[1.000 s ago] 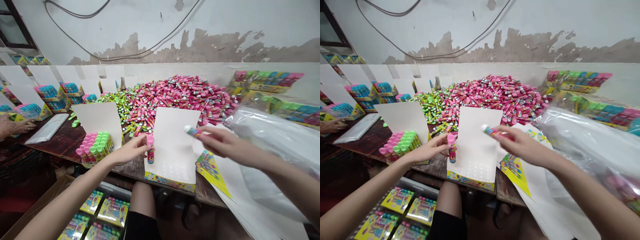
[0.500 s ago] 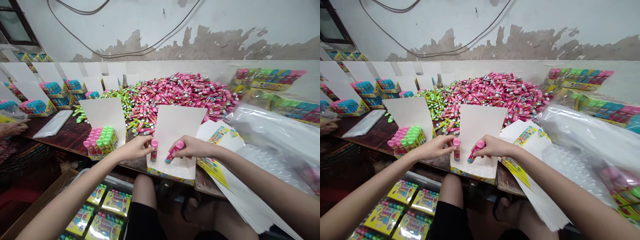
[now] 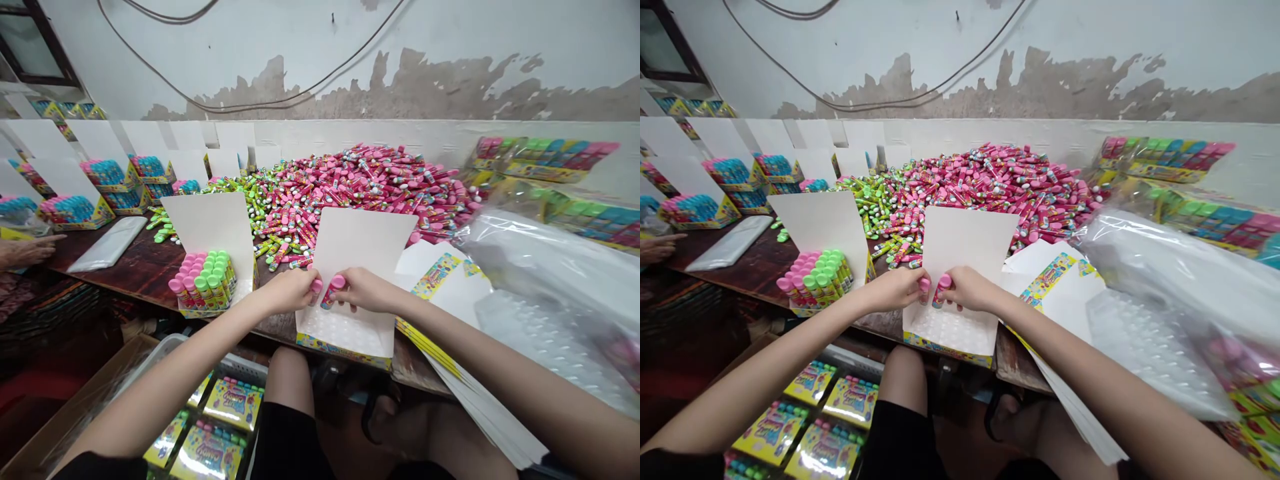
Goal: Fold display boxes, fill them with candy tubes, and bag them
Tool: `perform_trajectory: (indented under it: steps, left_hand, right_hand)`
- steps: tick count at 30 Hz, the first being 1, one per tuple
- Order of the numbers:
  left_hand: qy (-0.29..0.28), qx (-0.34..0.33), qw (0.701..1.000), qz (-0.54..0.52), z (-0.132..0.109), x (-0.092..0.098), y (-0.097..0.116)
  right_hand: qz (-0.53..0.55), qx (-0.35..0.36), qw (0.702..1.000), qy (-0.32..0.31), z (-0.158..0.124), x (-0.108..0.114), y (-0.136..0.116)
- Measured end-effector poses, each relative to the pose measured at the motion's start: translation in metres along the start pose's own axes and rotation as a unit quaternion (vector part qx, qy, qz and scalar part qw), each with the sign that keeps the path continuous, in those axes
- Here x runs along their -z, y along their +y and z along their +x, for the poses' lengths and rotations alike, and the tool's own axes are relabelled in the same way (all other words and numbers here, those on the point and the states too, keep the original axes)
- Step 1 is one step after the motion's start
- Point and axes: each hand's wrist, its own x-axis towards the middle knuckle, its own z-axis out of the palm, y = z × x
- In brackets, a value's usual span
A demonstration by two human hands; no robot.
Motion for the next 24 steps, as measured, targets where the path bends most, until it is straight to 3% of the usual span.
perform_trajectory:
  steps: [6,12,16,19,22,24]
  left_hand:
    - [-0.045,0.026,0.993,0.109,0.008,0.001,0.008]
    - [-0.067,0.039,0.988,0.133,0.015,0.001,0.016]
    - [-0.058,0.045,0.987,0.142,0.016,0.001,0.018]
    - [-0.001,0.046,0.992,0.118,0.004,0.0,0.013]
    - [0.145,0.045,0.988,0.03,-0.009,0.0,0.001]
    - [0.214,0.093,0.972,0.003,-0.011,0.001,-0.01]
  right_hand:
    - [-0.079,-0.012,0.997,0.005,0.013,-0.009,-0.003]
    - [-0.078,-0.052,0.995,-0.031,0.021,-0.012,-0.005]
    - [-0.077,-0.069,0.995,-0.002,0.017,-0.015,-0.004]
    - [-0.106,-0.083,0.988,0.072,-0.001,-0.017,-0.003]
    - [-0.145,-0.09,0.968,0.184,-0.035,-0.031,-0.002]
    - [-0.172,-0.049,0.96,0.214,-0.059,-0.05,0.001]
